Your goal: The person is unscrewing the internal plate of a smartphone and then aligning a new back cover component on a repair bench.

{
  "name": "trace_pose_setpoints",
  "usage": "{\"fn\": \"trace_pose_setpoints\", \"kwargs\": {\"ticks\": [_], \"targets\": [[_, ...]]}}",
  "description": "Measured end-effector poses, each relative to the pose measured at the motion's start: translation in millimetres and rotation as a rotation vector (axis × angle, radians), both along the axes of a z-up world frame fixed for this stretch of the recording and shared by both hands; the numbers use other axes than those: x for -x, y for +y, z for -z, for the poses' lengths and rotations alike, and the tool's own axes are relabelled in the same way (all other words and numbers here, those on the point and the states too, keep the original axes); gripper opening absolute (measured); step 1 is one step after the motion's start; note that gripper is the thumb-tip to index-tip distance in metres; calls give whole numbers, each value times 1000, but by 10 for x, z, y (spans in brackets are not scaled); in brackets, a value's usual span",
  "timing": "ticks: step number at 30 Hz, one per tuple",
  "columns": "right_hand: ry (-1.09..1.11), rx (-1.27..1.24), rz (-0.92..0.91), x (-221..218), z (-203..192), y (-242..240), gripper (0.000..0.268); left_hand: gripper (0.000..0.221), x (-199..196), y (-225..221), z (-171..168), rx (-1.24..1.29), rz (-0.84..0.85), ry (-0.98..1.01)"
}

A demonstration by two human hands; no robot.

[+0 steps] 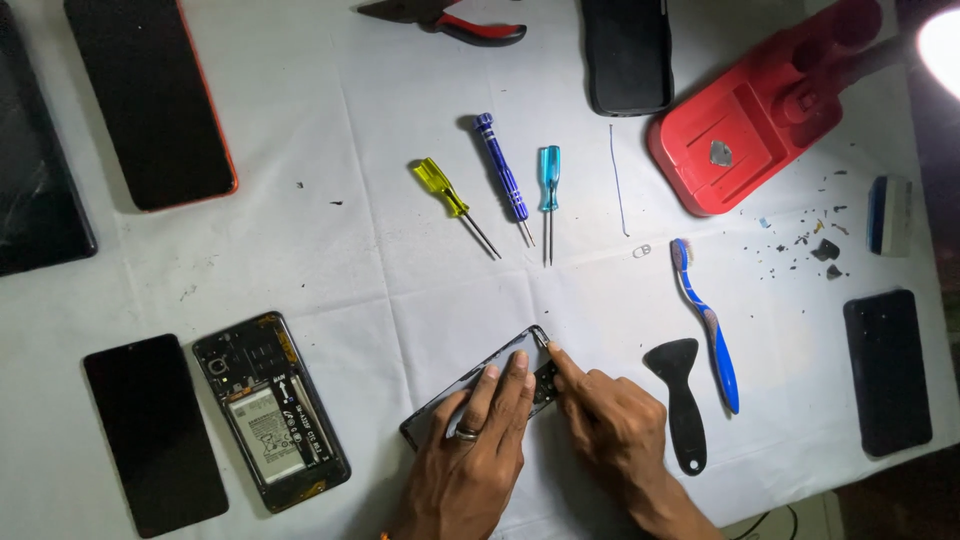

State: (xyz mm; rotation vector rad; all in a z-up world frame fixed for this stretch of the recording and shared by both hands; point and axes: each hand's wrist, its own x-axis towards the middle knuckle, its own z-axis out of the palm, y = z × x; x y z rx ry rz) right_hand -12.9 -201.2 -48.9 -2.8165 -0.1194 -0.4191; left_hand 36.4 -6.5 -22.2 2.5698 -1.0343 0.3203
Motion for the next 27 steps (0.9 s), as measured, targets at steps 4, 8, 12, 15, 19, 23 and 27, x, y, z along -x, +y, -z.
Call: {"fn": "trace_pose_setpoints", "kwargs": {"ticks": [4,8,12,15,19,23,27], "targets": [[34,-10,0,-30,-46,8,45,38,-4,8,-3,1,21,14],[48,-11,1,2,7,-16,51,41,7,10,2,-13,33,38],[14,-15,-18,-6,12,-3,46,41,-14,2,-20,-25,27,8],[-8,-18,4,4,5,5,45,40,6,4,-11,-9,22,4],[8,6,21,-8,-32,28,46,43,29,4,17,-13,5,12],[4,17,-5,-17,-24,5,47,42,4,15,39,28,37,22],[20,-3,-28,-43,-66,26,45,39,-45,14,-12,17,54,-3]]}}
